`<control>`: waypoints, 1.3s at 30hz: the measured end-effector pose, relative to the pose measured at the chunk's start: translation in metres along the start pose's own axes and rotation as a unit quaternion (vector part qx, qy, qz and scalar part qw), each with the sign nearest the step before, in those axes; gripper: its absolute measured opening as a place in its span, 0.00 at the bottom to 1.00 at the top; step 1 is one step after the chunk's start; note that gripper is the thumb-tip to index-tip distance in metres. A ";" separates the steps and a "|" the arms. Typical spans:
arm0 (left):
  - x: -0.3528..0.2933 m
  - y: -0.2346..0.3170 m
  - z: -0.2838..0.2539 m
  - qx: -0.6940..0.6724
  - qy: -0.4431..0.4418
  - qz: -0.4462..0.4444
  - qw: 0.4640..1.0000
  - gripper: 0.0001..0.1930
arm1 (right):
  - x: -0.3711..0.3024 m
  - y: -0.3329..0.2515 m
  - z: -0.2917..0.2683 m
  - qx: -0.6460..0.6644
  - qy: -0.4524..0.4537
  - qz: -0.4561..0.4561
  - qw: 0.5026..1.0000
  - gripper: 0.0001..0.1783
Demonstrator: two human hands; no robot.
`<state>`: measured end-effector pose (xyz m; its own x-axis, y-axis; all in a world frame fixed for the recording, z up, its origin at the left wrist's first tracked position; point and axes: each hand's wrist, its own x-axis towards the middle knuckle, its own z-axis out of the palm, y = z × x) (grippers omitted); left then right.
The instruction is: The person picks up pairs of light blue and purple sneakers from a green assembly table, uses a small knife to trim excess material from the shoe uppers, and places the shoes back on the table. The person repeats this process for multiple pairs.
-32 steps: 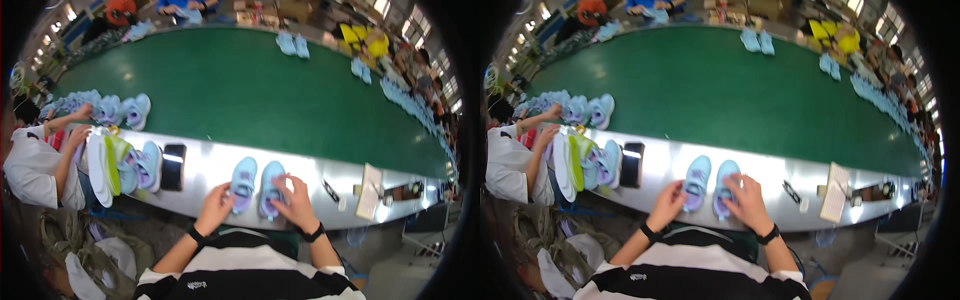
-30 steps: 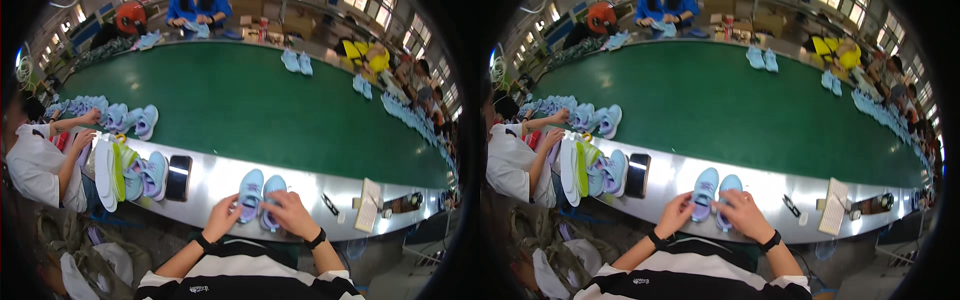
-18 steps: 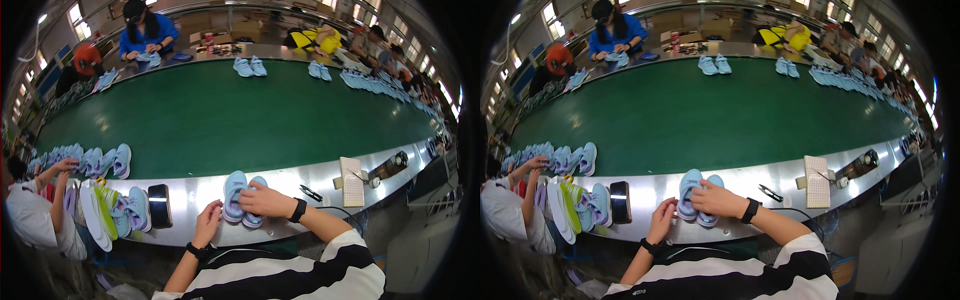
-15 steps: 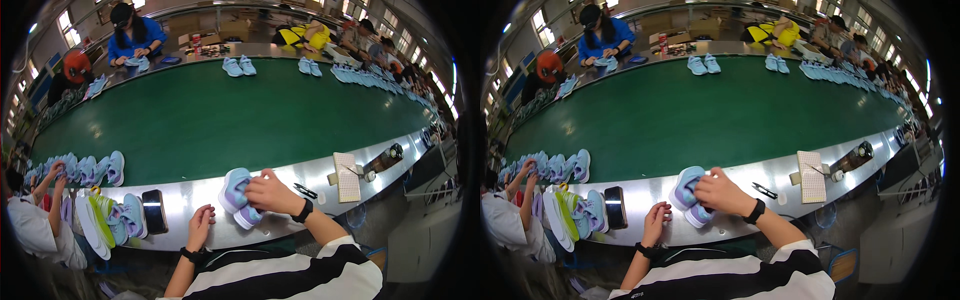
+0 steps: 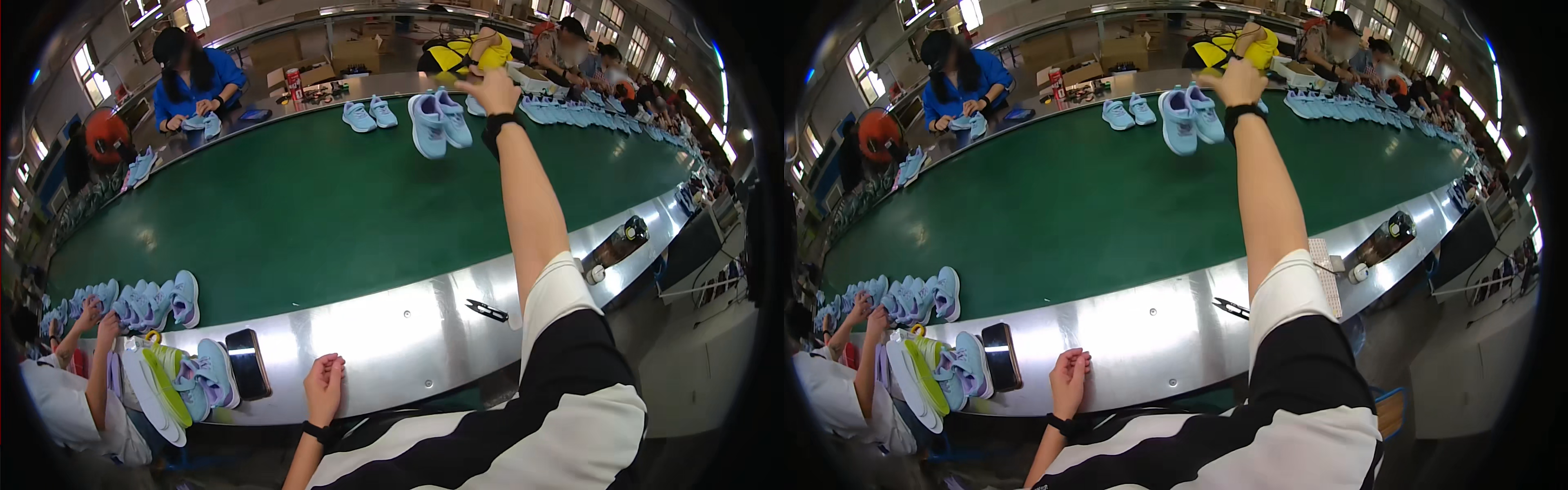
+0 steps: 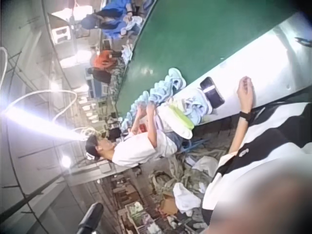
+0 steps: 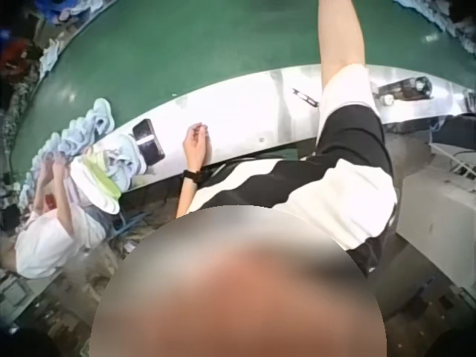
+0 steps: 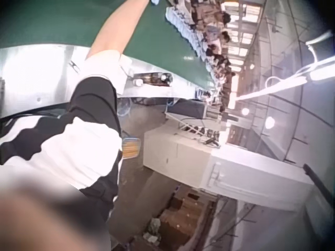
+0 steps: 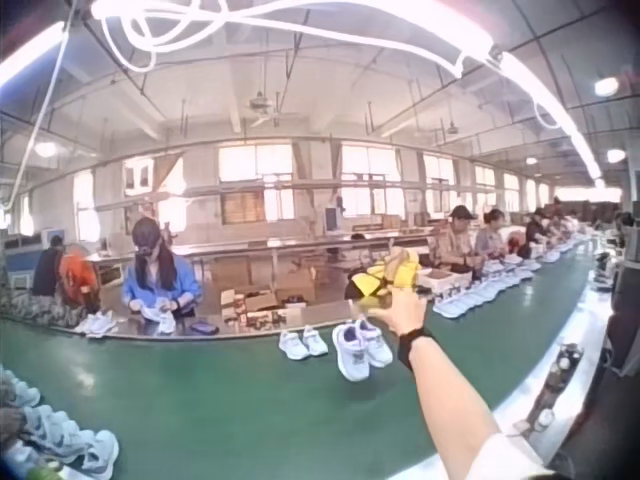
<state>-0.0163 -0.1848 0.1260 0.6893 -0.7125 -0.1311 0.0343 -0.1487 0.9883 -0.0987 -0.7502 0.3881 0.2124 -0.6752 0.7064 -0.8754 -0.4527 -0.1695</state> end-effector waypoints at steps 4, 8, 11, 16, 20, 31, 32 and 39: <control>-0.001 0.007 -0.006 -0.066 -0.014 -0.009 0.998 0.10 | -0.007 -0.026 -0.037 0.243 0.044 -0.079 0.966 0.35; -0.008 0.027 -0.014 -0.003 -0.046 -0.008 0.999 0.10 | -0.155 -0.040 -0.077 0.469 -0.240 -0.122 0.841 0.24; 0.006 0.045 -0.035 0.132 -0.038 0.022 0.990 0.10 | -0.270 -0.035 -0.108 0.460 -0.423 -0.130 0.770 0.23; 0.092 0.068 -0.109 0.266 0.053 0.166 0.948 0.18 | -0.384 -0.039 -0.150 0.456 -0.597 -0.062 0.657 0.21; 0.188 0.083 -0.183 0.469 0.262 0.066 0.841 0.30 | -0.417 -0.044 -0.147 0.426 -0.525 -0.033 0.736 0.25; 0.245 0.068 -0.303 0.584 0.228 -0.311 0.714 0.60 | -0.430 -0.041 -0.143 0.302 -0.498 -0.172 0.794 0.29; 0.249 0.070 -0.300 0.604 0.202 -0.307 0.707 0.54 | -0.430 -0.045 -0.140 0.243 -0.521 -0.191 0.796 0.31; 0.214 0.113 -0.192 0.506 0.196 -0.057 0.838 0.35 | -0.421 -0.076 -0.121 0.392 -0.528 -0.164 0.735 0.27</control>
<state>0.2738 -0.2223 0.2248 0.9146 -0.4043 0.0119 -0.3793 -0.8471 0.3722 -0.1741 -0.3608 0.1866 0.9375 -0.3428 -0.0601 -0.2706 -0.6091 -0.7455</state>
